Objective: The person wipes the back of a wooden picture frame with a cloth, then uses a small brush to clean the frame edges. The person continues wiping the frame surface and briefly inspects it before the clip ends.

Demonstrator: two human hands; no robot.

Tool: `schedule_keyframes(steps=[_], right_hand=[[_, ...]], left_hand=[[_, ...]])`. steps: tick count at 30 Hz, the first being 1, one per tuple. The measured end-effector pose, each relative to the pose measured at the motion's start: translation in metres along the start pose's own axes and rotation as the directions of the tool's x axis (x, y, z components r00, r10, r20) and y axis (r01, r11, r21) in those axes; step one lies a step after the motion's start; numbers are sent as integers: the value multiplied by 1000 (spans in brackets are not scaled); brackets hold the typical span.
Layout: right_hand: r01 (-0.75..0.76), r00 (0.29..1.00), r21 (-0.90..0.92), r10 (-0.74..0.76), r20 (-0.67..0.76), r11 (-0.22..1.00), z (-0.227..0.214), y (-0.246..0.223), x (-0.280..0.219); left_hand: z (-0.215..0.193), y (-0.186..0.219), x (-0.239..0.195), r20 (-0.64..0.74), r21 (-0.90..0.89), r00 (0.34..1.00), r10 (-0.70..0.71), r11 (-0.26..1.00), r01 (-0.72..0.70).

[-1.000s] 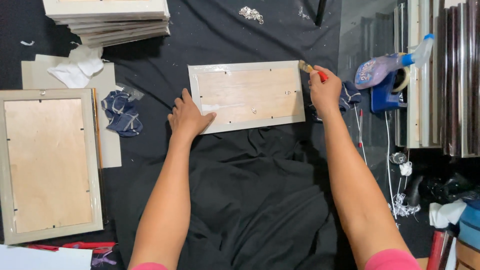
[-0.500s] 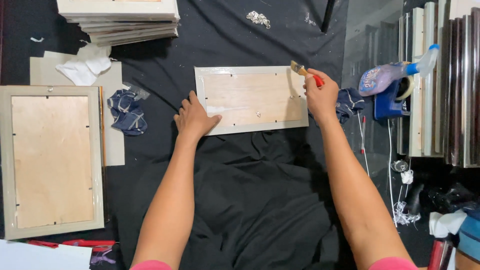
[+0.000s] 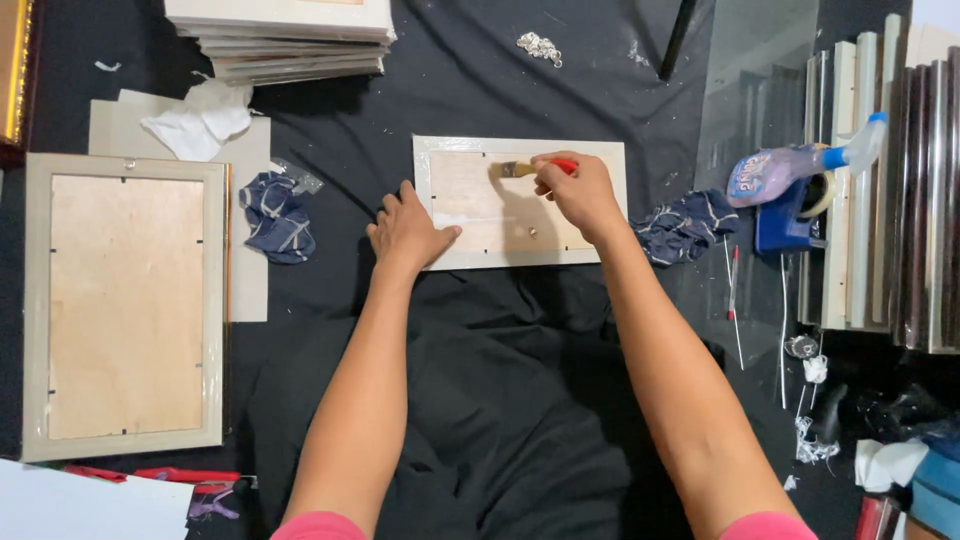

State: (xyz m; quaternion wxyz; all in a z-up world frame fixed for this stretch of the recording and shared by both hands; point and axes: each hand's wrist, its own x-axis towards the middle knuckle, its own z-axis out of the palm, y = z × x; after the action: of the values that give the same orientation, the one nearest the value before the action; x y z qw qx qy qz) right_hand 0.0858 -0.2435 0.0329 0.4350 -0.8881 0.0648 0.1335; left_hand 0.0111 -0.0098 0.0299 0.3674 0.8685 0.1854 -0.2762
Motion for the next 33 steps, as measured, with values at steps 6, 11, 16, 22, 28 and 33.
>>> schedule_keyframes(steps=[6,11,16,22,28,33], right_hand=[[12,999,-119,-6,51,993,10,-2,7],[160,987,-217,-151,57,963,32,-27,10],[53,981,-51,-43,192,997,57,-53,7],[185,957,-180,-135,257,966,68,-66,8],[341,924,-352,-243,296,872,58,-84,-7],[282,924,-251,-192,330,926,40,-66,-26]], left_hand=[[4,-5,5,-5,-2,1000,-7,1000,7],[14,-17,25,-25,26,999,-27,999,28],[10,-17,27,-13,34,997,-75,997,75],[8,-15,27,-7,1,995,-95,995,95],[-8,-10,17,-70,-77,993,-97,993,91],[-16,-7,8,-219,-264,970,-102,964,41]])
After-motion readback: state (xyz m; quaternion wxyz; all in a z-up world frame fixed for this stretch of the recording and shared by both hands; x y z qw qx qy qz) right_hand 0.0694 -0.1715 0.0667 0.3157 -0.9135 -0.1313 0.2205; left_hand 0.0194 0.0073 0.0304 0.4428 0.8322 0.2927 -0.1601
